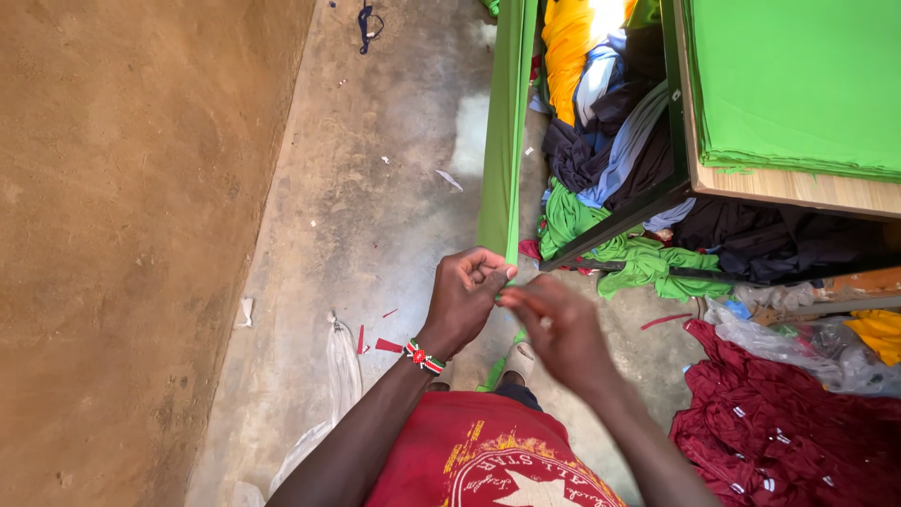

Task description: Cutting and folding green fabric on a work table

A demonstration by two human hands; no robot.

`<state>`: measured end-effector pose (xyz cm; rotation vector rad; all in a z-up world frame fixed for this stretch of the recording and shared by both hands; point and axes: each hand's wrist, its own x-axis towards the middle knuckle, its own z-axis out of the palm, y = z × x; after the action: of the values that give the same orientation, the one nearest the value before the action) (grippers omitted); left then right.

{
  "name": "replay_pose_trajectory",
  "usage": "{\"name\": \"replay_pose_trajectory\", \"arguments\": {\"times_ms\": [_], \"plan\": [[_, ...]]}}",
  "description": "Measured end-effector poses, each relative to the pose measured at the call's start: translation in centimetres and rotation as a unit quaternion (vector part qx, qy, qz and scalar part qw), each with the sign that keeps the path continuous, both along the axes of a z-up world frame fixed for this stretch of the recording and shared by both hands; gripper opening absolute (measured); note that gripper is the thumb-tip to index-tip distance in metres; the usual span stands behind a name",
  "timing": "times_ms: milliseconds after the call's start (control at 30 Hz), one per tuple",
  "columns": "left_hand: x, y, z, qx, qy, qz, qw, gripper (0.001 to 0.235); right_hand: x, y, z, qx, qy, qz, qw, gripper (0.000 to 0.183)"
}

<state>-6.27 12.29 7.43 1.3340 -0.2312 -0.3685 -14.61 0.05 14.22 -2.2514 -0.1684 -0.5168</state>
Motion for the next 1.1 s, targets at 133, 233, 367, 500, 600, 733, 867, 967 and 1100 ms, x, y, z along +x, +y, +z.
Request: {"name": "replay_pose_trajectory", "arguments": {"times_ms": [133,233,367,500,600,733,867,967,1100], "plan": [[1.0,0.1,3.5,0.018,-0.049,-0.009,0.999,0.010,3.3,-3.4,6.6,-0.070,0.005,0.017,0.997,0.024],[1.4,0.0,5.5,0.057,-0.129,-0.015,0.990,0.009,5.9,-4.8,9.0,-0.239,0.085,0.118,0.960,0.029],[1.7,0.4,7.2,0.125,-0.297,0.044,0.946,0.006,8.7,-6.7,8.2,-0.217,0.099,0.183,0.954,0.014],[1.8,0.7,7.1,0.172,-0.333,0.108,0.921,0.006,10.0,-7.9,7.7,-0.191,0.078,0.203,0.957,0.018],[1.9,0.4,7.0,0.189,-0.339,0.116,0.914,0.003,10.5,-8.4,6.9,-0.198,0.081,0.205,0.955,0.019],[2.2,0.2,6.9,0.202,-0.342,0.089,0.913,0.003,10.9,-8.8,6.6,-0.191,0.078,0.207,0.956,0.016],[2.7,0.0,6.6,0.221,-0.345,0.064,0.910,0.005,11.1,-8.8,6.3,-0.187,0.070,0.214,0.956,0.014],[3.3,-0.2,5.9,0.233,-0.338,0.045,0.910,0.007,11.2,-8.6,6.4,-0.191,0.063,0.219,0.955,0.013],[4.1,-0.2,6.2,0.197,-0.283,0.015,0.938,0.006,11.5,-8.7,5.8,-0.184,0.051,0.216,0.958,0.008]]}}
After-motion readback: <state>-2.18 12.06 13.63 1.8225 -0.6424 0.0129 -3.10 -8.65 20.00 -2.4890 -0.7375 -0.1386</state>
